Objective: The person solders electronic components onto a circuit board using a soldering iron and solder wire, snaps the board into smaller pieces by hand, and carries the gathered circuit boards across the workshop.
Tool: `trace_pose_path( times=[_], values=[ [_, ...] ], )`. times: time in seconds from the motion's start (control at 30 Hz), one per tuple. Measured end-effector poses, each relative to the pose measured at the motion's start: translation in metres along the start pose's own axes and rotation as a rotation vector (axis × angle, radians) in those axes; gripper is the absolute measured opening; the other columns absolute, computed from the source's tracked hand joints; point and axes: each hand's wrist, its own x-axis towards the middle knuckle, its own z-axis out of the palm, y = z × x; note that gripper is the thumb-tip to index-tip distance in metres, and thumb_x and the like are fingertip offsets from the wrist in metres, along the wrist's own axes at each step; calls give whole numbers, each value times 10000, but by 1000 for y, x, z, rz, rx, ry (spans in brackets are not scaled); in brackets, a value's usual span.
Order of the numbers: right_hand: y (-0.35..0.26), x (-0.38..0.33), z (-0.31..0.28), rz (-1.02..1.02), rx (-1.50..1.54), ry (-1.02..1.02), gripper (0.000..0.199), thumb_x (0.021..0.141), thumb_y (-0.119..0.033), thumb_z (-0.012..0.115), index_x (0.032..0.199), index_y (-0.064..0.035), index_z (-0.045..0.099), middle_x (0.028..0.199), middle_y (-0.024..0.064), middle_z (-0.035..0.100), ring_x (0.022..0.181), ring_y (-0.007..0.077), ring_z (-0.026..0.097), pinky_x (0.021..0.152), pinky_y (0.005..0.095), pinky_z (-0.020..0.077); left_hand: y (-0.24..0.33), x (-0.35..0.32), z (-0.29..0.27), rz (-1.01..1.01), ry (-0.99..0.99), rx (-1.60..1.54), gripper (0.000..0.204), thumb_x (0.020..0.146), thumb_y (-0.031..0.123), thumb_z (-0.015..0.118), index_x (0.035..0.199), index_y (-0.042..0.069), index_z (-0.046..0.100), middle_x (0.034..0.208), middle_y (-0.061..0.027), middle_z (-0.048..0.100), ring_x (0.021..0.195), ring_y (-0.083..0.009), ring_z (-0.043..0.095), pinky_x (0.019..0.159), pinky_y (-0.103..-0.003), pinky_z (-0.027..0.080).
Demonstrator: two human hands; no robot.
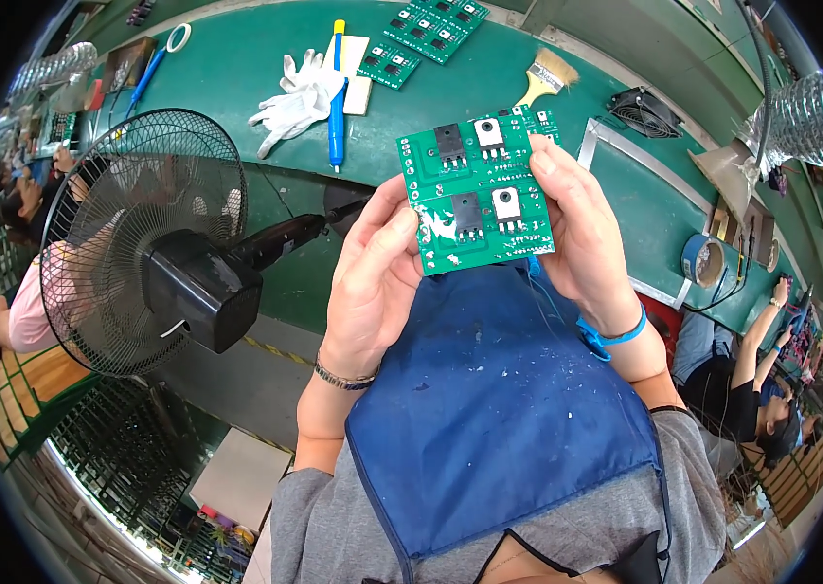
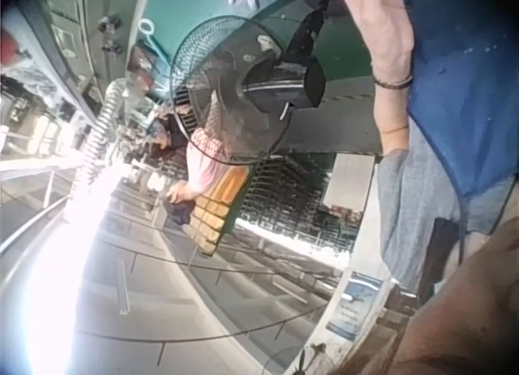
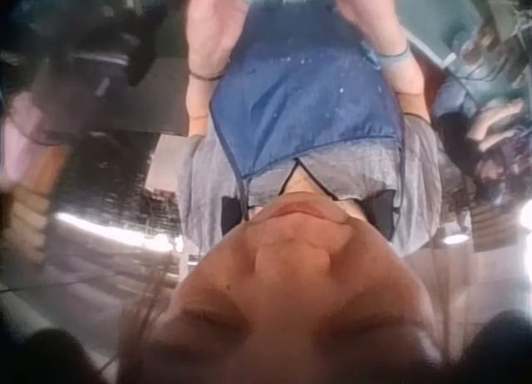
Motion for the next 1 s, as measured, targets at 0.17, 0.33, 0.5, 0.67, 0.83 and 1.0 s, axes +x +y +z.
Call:
trace_pose_path(
  times=[0.17,0.33,0.5,0.67,0.83,1.0],
  values=[
    [-1,-2,1,-9,-6,10,249,1017,-208,481,1168,-22,546,1001,33,652,865,72,645,720,220,539,0,-1,2,4,9,33,417,1000,157,481,1375,-10,413,1280,-83,558,1091,-126,594,902,-295,508],
    [-2,-3,-1,-8,-19,0,246,1018,-212,479,1161,-22,544,991,29,649,855,67,643,711,214,536,-1,-1,5,2,9,39,430,998,156,483,1386,-12,403,1288,-81,552,1096,-125,590,905,-296,507],
    [-1,-2,-5,-9,-26,15,252,1017,-215,479,1168,-22,540,990,27,648,851,63,641,702,203,533,-5,3,1,-5,-1,31,424,998,151,483,1382,-14,410,1287,-81,554,1106,-126,586,905,-291,506],
    [10,10,-26,10,-36,106,265,1000,-201,529,1164,4,566,996,28,649,894,66,623,734,212,508,-18,19,-8,-25,18,75,414,1000,163,492,1371,-9,429,1272,-83,570,1089,-137,602,880,-295,516],
    [41,48,-90,-11,-398,294,326,974,-183,582,1204,49,591,1025,56,664,917,80,589,780,218,460,-64,70,-42,-118,137,225,402,993,171,513,1357,9,463,1192,-70,631,1010,-139,640,828,-296,525],
    [61,72,-146,119,-505,374,335,965,-208,595,1205,27,599,1013,32,663,873,66,585,723,214,453,-103,113,-68,-243,132,246,371,983,158,526,1326,22,489,1153,-69,647,980,-154,650,809,-296,531]
  ],
)
